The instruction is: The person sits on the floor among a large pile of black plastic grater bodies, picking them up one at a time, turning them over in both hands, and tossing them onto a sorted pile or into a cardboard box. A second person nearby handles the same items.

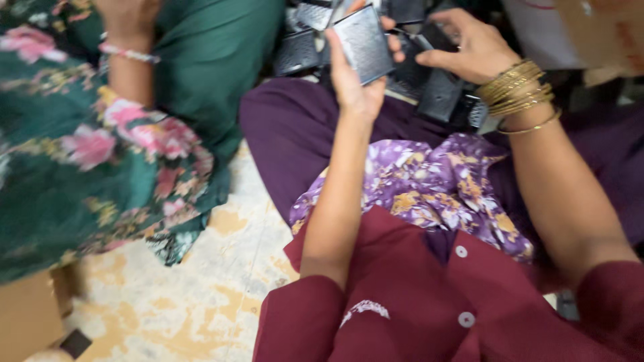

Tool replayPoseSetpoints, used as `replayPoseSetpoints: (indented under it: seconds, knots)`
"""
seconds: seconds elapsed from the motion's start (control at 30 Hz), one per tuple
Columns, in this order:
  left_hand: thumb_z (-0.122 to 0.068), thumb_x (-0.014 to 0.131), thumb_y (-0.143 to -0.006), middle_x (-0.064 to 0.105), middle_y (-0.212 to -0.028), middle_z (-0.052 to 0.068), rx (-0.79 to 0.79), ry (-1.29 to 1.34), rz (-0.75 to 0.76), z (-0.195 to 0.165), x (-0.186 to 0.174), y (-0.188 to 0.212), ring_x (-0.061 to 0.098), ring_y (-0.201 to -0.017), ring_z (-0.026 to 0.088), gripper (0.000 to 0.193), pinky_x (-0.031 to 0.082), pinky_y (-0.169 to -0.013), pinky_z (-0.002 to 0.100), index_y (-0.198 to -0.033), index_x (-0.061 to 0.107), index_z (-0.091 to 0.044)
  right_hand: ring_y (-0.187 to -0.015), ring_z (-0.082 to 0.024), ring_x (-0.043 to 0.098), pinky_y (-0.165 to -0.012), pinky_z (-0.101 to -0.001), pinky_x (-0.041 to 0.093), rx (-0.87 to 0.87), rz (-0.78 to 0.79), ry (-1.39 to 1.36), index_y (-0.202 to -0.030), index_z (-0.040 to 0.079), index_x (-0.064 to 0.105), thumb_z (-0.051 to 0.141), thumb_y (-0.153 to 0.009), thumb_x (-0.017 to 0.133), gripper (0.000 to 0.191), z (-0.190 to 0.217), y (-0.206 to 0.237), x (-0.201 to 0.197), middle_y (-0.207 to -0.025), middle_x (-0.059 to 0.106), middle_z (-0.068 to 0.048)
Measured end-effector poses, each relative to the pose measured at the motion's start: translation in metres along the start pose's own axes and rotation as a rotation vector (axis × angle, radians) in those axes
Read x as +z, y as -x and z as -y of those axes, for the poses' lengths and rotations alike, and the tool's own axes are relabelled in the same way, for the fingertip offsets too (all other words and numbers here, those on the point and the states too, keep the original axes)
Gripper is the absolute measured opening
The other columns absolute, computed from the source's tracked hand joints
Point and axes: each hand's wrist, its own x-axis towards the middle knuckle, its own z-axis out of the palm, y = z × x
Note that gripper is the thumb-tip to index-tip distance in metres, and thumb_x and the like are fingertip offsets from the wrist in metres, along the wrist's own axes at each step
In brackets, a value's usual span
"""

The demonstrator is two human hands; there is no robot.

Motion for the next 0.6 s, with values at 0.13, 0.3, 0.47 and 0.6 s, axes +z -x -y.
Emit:
replayPoseSetpoints:
  seconds: [0.13, 0.3, 0.47, 0.6]
  knots:
    - [-0.060, 0.035, -0.112, 0.065, -0.107, 0.016, 0.053, -0.033, -0.001, -0.004, -0.002, -0.002, 0.066, -0.081, 0.026, 0.060, 0.057, -0.067, 0.040, -0.144, 0.048, -0.011, -0.123, -0.040, 0.062, -0.102, -0.0470, 0.050, -0.207, -0.104, 0.188, -0.150, -0.003, 0.059, 0.035, -0.100, 0.082, 0.067, 0.005, 0.002, -0.011, -0.136, 0.063, -0.027]
    - [-0.064, 0.038, -0.107, 0.061, -0.098, 0.010, 0.272, -0.439, -0.383, -0.016, -0.012, -0.005, 0.060, -0.072, 0.017, 0.064, 0.054, -0.059, 0.034, -0.146, 0.049, -0.014, -0.098, -0.034, 0.070, -0.087, -0.0446, 0.055, 0.082, -0.040, -0.097, -0.135, -0.001, 0.060, 0.035, -0.103, 0.065, 0.049, -0.007, -0.002, -0.009, -0.115, 0.071, -0.017]
    - [-0.065, 0.037, -0.103, 0.057, -0.095, 0.007, 0.272, -0.352, -0.519, -0.021, -0.014, -0.002, 0.057, -0.069, 0.014, 0.062, 0.051, -0.057, 0.031, -0.141, 0.049, -0.018, -0.115, -0.038, 0.064, -0.100, -0.0472, 0.051, -0.044, -0.109, 0.040, -0.132, -0.005, 0.056, 0.027, -0.103, 0.067, 0.045, -0.014, -0.006, 0.013, -0.124, 0.065, -0.025]
    - [-0.059, 0.039, -0.109, 0.053, -0.094, 0.005, 0.384, -0.527, -0.579, -0.022, -0.022, -0.004, 0.051, -0.068, 0.013, 0.056, 0.044, -0.054, 0.029, -0.141, 0.048, -0.015, -0.125, -0.042, 0.058, -0.107, -0.0471, 0.047, -0.279, -0.134, 0.080, -0.132, -0.005, 0.045, 0.024, -0.095, 0.073, 0.055, -0.011, 0.000, 0.044, -0.130, 0.057, -0.027]
